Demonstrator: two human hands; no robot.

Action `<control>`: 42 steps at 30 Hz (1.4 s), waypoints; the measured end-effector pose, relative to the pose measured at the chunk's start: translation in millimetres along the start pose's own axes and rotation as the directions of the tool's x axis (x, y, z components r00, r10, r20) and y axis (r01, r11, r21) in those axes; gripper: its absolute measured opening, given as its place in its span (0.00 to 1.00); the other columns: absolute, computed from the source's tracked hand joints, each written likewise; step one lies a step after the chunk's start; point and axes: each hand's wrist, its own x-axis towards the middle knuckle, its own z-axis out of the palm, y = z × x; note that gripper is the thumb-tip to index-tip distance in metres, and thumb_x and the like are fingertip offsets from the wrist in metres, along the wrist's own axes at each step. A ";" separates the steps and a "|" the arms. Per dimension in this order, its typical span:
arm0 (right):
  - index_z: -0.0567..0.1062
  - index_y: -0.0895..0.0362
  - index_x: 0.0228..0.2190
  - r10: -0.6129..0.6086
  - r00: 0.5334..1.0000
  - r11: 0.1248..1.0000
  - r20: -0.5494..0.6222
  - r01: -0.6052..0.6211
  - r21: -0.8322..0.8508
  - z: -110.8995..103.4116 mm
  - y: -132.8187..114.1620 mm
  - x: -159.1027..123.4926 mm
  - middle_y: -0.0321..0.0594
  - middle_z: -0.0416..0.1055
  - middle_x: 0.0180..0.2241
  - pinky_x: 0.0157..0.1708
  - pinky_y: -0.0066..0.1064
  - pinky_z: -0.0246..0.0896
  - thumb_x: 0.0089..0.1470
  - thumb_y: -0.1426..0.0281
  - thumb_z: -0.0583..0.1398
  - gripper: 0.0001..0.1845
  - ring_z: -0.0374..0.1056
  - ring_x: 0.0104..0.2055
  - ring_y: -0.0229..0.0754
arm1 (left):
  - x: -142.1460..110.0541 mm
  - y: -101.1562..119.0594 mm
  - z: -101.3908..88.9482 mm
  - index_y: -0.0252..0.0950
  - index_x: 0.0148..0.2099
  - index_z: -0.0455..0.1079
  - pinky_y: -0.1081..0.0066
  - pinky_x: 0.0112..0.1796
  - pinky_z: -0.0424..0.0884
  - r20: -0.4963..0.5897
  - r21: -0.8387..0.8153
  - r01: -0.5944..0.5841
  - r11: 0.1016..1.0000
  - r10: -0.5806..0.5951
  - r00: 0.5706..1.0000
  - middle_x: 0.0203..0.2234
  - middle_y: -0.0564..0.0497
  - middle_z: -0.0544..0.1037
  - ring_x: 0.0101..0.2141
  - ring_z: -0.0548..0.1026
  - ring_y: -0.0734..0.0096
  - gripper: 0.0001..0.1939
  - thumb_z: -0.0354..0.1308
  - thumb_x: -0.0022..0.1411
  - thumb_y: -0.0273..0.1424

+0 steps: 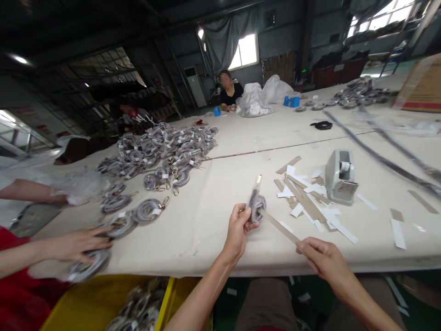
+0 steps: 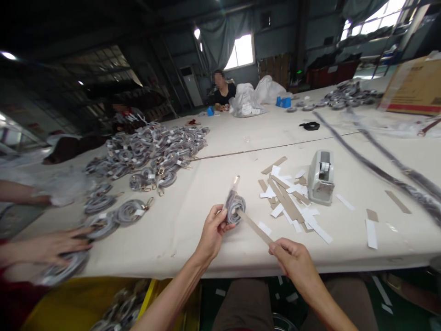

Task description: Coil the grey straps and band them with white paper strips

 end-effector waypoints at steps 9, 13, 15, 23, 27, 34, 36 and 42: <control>0.66 0.56 0.17 -0.254 0.967 0.962 0.011 0.252 0.103 31.9 -31.8 43.7 0.29 0.54 0.12 0.17 0.27 0.39 0.46 0.47 0.61 0.25 0.47 0.16 0.31 | -18.7 -17.5 23.7 0.34 0.51 0.66 0.74 0.29 0.76 0.182 0.006 0.108 0.994 -0.107 0.977 0.32 0.51 0.70 0.32 0.70 0.73 0.26 0.66 0.55 0.42; 0.69 0.57 0.22 -0.216 0.972 0.973 0.096 0.206 0.103 24.9 -27.0 39.8 0.34 0.66 0.18 0.15 0.26 0.42 0.47 0.46 0.60 0.26 0.51 0.14 0.30 | -14.9 -12.7 22.6 0.31 0.36 0.71 0.77 0.30 0.75 0.236 0.092 0.059 0.994 -0.080 0.969 0.28 0.52 0.67 0.30 0.66 0.76 0.19 0.64 0.57 0.45; 0.70 0.57 0.23 -0.172 0.979 0.982 0.111 0.162 0.098 18.9 -23.5 33.6 0.34 0.67 0.18 0.15 0.25 0.42 0.46 0.45 0.61 0.27 0.52 0.13 0.30 | -12.4 -8.6 21.6 0.32 0.34 0.70 0.76 0.30 0.75 0.228 0.113 0.052 0.992 -0.077 0.971 0.27 0.53 0.65 0.29 0.65 0.76 0.19 0.64 0.56 0.45; 0.69 0.58 0.19 -0.197 0.979 0.975 0.053 0.190 0.118 23.7 -35.7 29.5 0.34 0.65 0.14 0.14 0.24 0.44 0.46 0.46 0.62 0.27 0.53 0.12 0.30 | -12.4 -8.0 28.1 0.32 0.31 0.68 0.74 0.30 0.74 0.310 0.197 0.081 0.977 -0.140 0.940 0.26 0.54 0.65 0.29 0.66 0.74 0.20 0.64 0.55 0.46; 0.72 0.59 0.36 -0.257 0.964 0.959 0.062 0.246 0.144 24.4 -25.0 21.6 0.37 0.72 0.23 0.20 0.26 0.59 0.48 0.51 0.66 0.25 0.65 0.19 0.36 | -10.2 -6.0 24.8 0.32 0.31 0.69 0.75 0.29 0.73 0.294 0.213 0.091 0.973 -0.153 0.943 0.26 0.53 0.66 0.28 0.66 0.74 0.20 0.63 0.54 0.47; 0.76 0.53 0.39 -0.760 0.649 0.619 0.044 0.743 -0.255 9.0 -16.1 17.9 0.39 0.74 0.34 0.38 0.32 0.66 0.61 0.71 0.59 0.05 0.71 0.36 0.41 | -9.0 1.6 23.8 0.34 0.26 0.65 0.73 0.28 0.74 0.291 0.213 0.121 0.970 -0.181 0.939 0.21 0.56 0.61 0.25 0.62 0.76 0.21 0.65 0.51 0.47; 0.77 0.53 0.39 -0.874 0.465 0.384 0.140 0.838 -0.387 1.7 -27.6 19.1 0.40 0.72 0.35 0.39 0.32 0.65 0.62 0.76 0.58 0.09 0.69 0.38 0.41 | -9.7 3.2 24.4 0.33 0.28 0.68 0.73 0.28 0.74 0.331 0.259 0.090 0.962 -0.176 0.927 0.23 0.54 0.63 0.27 0.64 0.74 0.21 0.65 0.51 0.47; 0.77 0.53 0.38 -0.895 0.301 0.074 0.330 0.828 -0.555 -12.4 -47.0 25.4 0.46 0.70 0.46 0.47 0.42 0.60 0.62 0.77 0.56 0.11 0.65 0.50 0.49 | -11.1 0.3 23.7 0.37 0.32 0.71 0.76 0.25 0.69 0.439 0.565 -0.169 0.808 -0.120 0.890 0.25 0.54 0.66 0.26 0.69 0.71 0.13 0.57 0.60 0.41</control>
